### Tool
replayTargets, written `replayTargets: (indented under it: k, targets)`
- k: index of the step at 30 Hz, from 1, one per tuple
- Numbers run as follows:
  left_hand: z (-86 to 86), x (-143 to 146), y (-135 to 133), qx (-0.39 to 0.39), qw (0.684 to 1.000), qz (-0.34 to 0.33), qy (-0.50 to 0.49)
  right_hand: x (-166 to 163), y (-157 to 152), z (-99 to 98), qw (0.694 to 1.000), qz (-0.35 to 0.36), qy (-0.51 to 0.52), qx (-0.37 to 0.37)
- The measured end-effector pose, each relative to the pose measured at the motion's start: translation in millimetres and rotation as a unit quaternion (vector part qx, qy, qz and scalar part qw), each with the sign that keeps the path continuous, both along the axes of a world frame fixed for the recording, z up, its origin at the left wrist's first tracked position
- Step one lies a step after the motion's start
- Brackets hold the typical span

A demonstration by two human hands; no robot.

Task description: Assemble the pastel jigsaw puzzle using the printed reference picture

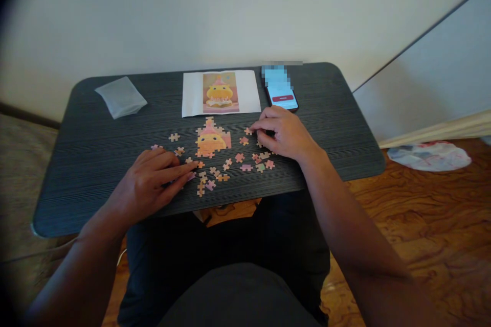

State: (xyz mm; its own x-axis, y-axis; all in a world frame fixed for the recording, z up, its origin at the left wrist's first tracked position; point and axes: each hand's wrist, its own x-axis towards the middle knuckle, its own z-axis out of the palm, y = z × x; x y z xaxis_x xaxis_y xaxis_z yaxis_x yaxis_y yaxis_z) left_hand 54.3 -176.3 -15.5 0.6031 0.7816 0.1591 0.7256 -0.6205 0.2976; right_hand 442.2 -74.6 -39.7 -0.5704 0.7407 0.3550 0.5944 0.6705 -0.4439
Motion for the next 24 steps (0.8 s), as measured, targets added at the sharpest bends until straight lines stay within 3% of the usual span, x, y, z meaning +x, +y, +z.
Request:
replayTargets:
  k: [5,10,13,18,24]
  targets:
    - [-0.6,-2.2,6.0,0.049,0.995,0.002,-0.082,0.6,-5.4,-3.3,1.000,-0.001,0.003,-0.001]
    - [2.6,-23.8,27.6,0.086,0.982,0.127,-0.109,-1.1,-4.4,-3.8,1.000,-0.005,0.029,0.006]
    - [10.4,-43.4,47.5,0.021,0.977,0.182,-0.112,-2.2,-2.9,-7.0,1.000,0.000,0.014,0.012]
    - [28.0,-60.2,91.3,-0.150,0.970,0.170,-0.089,-4.3,-2.1,-9.2,1.000,-0.008,-0.004,0.015]
    - [31.3,-54.3,137.8,-0.302,0.949,0.054,-0.071,-4.5,-1.8,-9.3,1.000,-0.008,0.000,0.000]
